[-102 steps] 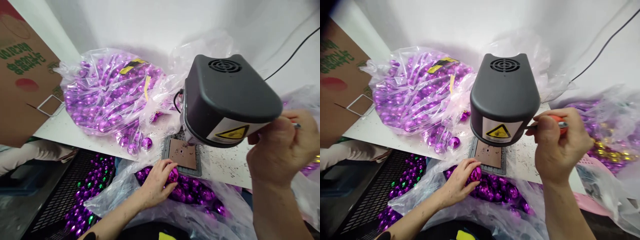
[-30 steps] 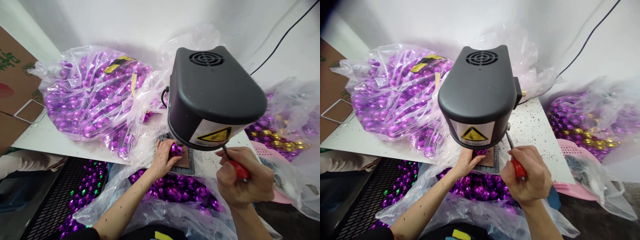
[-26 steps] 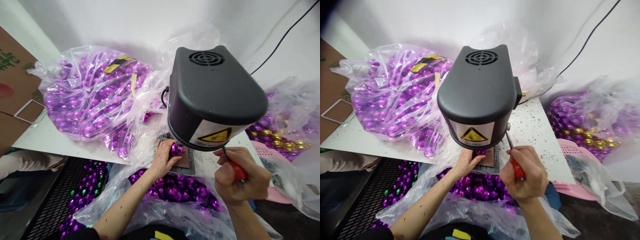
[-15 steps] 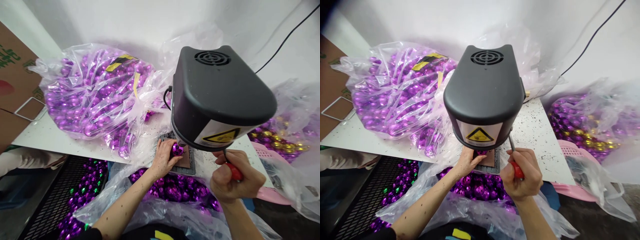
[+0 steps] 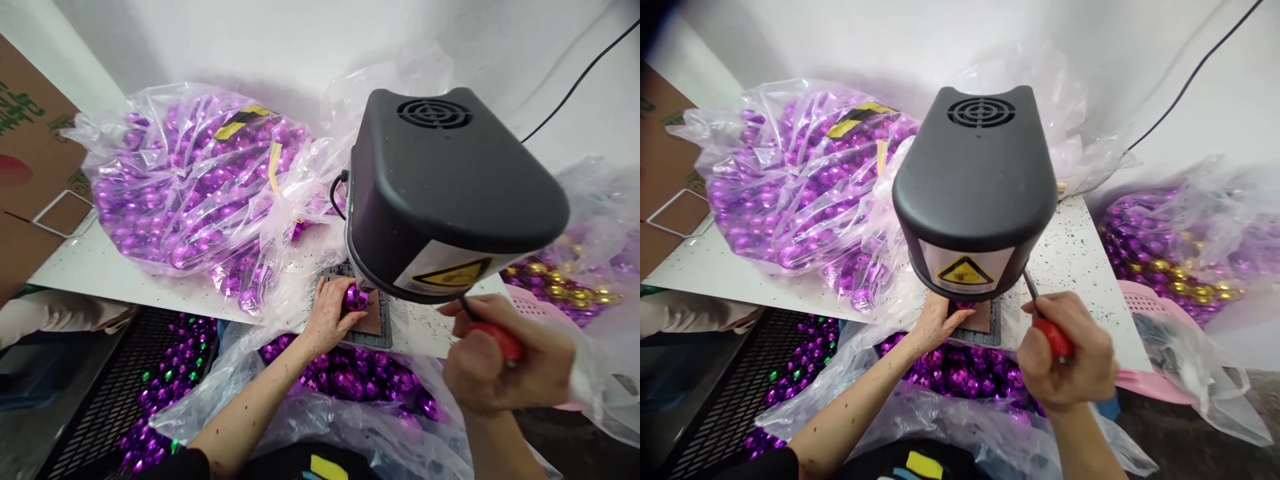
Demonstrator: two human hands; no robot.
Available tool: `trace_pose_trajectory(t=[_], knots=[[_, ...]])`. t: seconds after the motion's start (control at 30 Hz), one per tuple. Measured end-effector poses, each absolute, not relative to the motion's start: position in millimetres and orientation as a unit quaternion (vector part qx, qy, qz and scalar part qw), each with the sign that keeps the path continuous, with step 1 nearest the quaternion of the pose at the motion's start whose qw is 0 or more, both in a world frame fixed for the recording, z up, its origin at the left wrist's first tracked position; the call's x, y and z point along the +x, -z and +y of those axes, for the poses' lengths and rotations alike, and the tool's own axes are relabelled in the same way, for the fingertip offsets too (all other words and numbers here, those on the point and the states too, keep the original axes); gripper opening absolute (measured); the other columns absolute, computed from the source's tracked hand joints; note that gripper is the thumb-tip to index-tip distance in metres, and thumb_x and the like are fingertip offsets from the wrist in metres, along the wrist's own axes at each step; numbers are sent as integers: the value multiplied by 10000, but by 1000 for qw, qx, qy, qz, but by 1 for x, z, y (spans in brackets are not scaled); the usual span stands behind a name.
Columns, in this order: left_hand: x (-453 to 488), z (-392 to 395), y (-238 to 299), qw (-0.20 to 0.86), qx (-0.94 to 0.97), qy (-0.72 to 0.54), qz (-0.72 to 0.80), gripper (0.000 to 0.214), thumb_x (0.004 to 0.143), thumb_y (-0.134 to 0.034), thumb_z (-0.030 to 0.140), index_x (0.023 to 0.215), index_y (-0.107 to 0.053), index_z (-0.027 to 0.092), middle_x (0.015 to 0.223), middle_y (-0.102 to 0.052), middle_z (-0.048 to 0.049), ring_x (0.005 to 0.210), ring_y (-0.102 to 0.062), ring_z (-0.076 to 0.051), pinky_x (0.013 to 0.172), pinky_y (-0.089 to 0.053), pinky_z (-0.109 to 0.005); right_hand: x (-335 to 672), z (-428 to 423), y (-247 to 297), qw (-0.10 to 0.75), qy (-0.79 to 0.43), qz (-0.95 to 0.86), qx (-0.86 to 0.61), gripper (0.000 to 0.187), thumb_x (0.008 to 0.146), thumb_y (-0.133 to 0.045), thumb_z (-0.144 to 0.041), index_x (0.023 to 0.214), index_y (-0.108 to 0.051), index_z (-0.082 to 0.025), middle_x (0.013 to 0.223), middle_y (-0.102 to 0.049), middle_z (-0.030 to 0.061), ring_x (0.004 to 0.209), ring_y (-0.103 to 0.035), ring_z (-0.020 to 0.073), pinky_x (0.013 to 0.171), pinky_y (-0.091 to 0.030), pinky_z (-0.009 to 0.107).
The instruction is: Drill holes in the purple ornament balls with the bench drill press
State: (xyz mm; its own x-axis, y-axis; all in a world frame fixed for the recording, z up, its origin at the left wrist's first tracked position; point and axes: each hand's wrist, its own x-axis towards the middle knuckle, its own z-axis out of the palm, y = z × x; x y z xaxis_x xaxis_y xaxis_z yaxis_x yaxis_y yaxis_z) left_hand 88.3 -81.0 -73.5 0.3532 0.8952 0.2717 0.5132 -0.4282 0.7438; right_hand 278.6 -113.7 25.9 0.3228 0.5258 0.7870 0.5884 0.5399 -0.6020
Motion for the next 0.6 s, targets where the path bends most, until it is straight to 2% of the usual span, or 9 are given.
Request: trace_pose_trajectory(t=[0.13, 0.23, 0.33, 0.43, 0.53, 0.6], knots=[[85, -83, 70, 294, 754, -373, 453, 515, 921, -689, 351, 1376, -483, 225, 1384, -583, -128, 1331, -517, -305, 1211, -310, -542, 277, -92, -66, 693, 132, -557, -438, 231, 896, -590, -381, 886, -714, -186, 665, -621, -3, 524, -539, 84, 490, -381, 255], [69, -101, 61, 336, 740, -393, 429, 532, 945, -655, 334, 1421, -437, 241, 1395, -554, -130, 1317, -525, -282, 1148, -417, -481, 272, -86, -79, 687, 115, -541, -471, 277, 936, -550, -419, 846, -704, -206, 695, -629, -2, 533, -545, 79, 488, -376, 257], [48, -137, 55, 343, 782, -310, 418, 591, 940, -640, 252, 1477, -393, 270, 1427, -523, -123, 1336, -507, -272, 1130, -448, -462, 270, -90, -82, 668, 62, -531, -517, 248, 924, -574, -447, 880, -707, -242, 769, -635, 10, 581, -572, 104, 479, -390, 274], [36, -172, 53, 284, 837, -200, 422, 693, 892, -642, 139, 1516, -381, 288, 1441, -522, -123, 1337, -497, -304, 1131, -434, -529, 274, -89, -79, 686, 56, -544, -480, 232, 888, -630, -446, 875, -717, -231, 683, -603, -1, 530, -539, 96, 418, -364, 259], [22, -181, 51, 254, 854, -181, 417, 803, 861, -743, 288, 1557, -341, 285, 1481, -504, -127, 1357, -483, -329, 1140, -427, -547, 280, -84, -74, 716, 54, -549, -427, 233, 860, -666, -418, 871, -720, -192, 606, -560, -19, 475, -499, 73, 377, -355, 240], [2, -168, 49, 219, 811, -265, 473, 680, 907, -698, 388, 1513, -406, 284, 1431, -550, -105, 1326, -518, -297, 1124, -452, -498, 283, -82, -71, 717, 35, -542, -436, 238, 842, -679, -406, 869, -714, -172, 633, -578, -9, 488, -528, 78, 380, -375, 247]])
